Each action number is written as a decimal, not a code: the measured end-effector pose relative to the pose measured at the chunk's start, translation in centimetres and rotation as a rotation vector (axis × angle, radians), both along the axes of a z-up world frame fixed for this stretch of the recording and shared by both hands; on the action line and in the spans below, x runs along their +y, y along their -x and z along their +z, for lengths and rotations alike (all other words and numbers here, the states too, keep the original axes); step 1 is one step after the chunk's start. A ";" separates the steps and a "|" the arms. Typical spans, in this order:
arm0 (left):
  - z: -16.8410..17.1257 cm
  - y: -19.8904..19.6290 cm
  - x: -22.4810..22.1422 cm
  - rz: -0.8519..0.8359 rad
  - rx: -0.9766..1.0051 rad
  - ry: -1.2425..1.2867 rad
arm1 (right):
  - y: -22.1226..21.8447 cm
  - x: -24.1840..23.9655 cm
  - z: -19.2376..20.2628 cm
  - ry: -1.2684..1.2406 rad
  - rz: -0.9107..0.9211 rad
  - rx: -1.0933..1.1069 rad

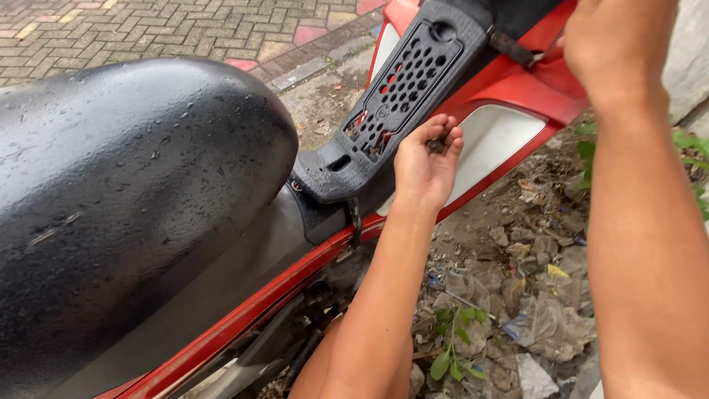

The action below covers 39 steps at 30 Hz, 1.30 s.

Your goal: Removing bolts and the license plate from a motorcycle using a wrench.

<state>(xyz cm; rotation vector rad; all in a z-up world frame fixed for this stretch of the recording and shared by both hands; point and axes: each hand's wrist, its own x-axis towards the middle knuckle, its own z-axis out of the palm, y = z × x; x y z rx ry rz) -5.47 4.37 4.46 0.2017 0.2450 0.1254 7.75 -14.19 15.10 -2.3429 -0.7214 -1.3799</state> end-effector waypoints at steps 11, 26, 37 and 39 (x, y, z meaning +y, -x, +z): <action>0.4 1.0 -0.6 0.018 0.024 -0.008 | 15.2 0.7 -6.9 -0.200 0.367 -0.086; -3.0 -2.9 -3.3 -0.071 -0.072 -0.086 | 12.0 -0.5 -10.4 -0.129 0.286 -0.192; -3.5 -3.1 -4.5 -0.069 -0.059 -0.151 | 12.0 1.6 -11.1 -0.192 0.180 -0.179; -3.4 -2.9 -4.5 -0.071 -0.062 -0.155 | 11.4 1.7 -11.6 -0.163 0.155 -0.183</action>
